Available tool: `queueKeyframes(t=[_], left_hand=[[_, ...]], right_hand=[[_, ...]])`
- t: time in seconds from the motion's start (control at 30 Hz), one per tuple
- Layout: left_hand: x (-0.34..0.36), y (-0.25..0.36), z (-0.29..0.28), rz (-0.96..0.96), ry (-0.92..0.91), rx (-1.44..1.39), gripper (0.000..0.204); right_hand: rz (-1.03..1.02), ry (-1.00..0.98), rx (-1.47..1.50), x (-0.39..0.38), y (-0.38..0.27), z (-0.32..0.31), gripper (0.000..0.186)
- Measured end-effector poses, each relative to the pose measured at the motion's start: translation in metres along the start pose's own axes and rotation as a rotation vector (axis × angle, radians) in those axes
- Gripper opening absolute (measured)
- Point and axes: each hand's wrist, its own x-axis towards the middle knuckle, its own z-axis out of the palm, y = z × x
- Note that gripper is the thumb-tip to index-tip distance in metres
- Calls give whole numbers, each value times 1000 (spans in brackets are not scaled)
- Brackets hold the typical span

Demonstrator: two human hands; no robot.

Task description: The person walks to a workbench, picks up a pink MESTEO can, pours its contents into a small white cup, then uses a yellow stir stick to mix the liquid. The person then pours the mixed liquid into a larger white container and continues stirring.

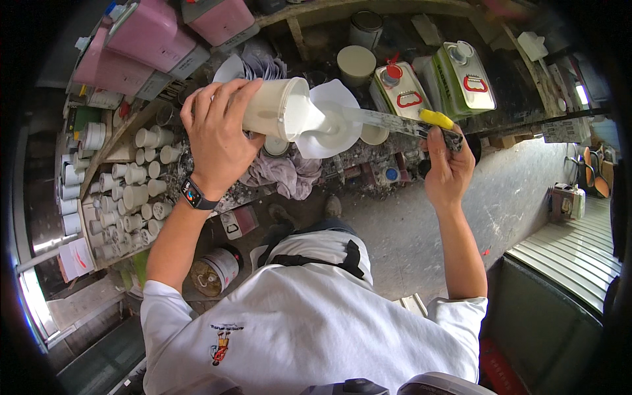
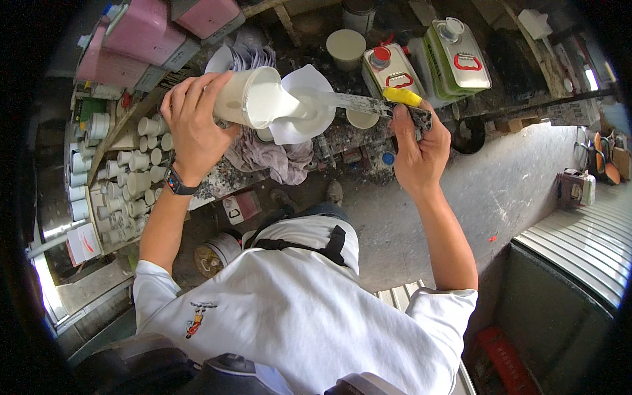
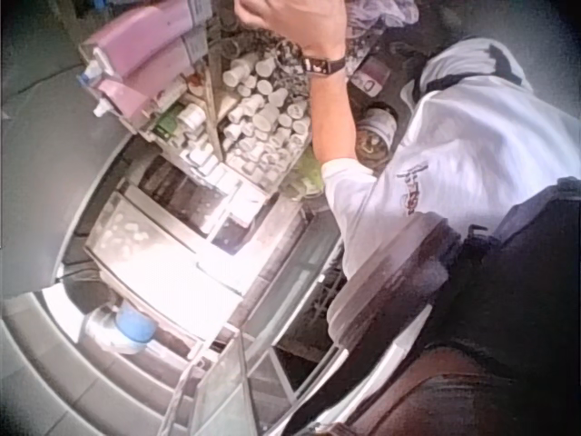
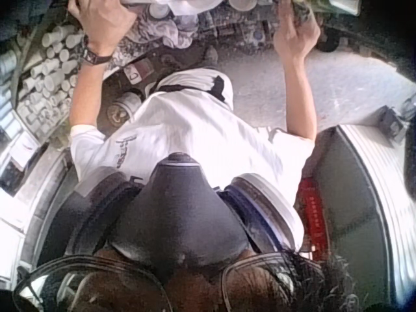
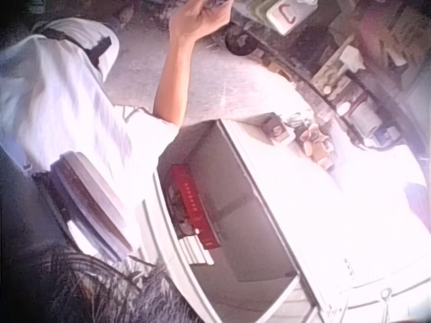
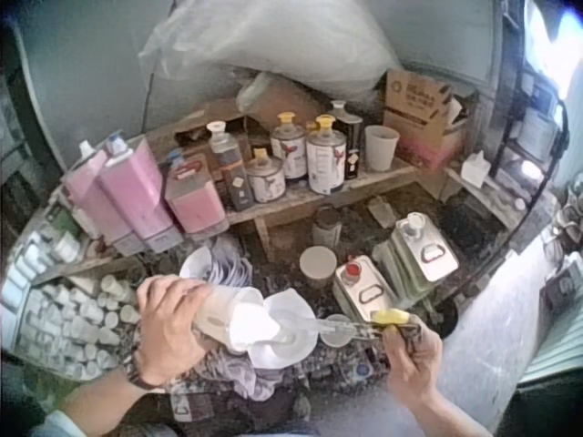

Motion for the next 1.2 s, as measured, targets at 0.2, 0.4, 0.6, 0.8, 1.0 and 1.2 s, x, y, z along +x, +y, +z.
queueKeyframes(t=[0.2, 0.4, 0.6, 0.8, 1.0, 1.2], left_hand=[[7, 5, -7, 65, 19, 45, 82], [17, 7, -18, 187, 71, 114, 75], [33, 9, -33, 384, 211, 250, 60], [56, 13, -56, 593, 334, 338, 52], [74, 17, -71, 712, 388, 327, 54], [84, 20, -76, 808, 451, 365, 56]], right_hand=[[18, 45, 14, -6, -1, 1, 25], [5, 48, 33, -11, -3, 4, 24], [-25, 36, 41, -15, -7, 4, 23], [-81, 30, 18, -20, -5, 1, 20], [-121, 72, -6, -27, 2, -4, 22], [-132, 42, -71, -35, 2, -11, 25]])
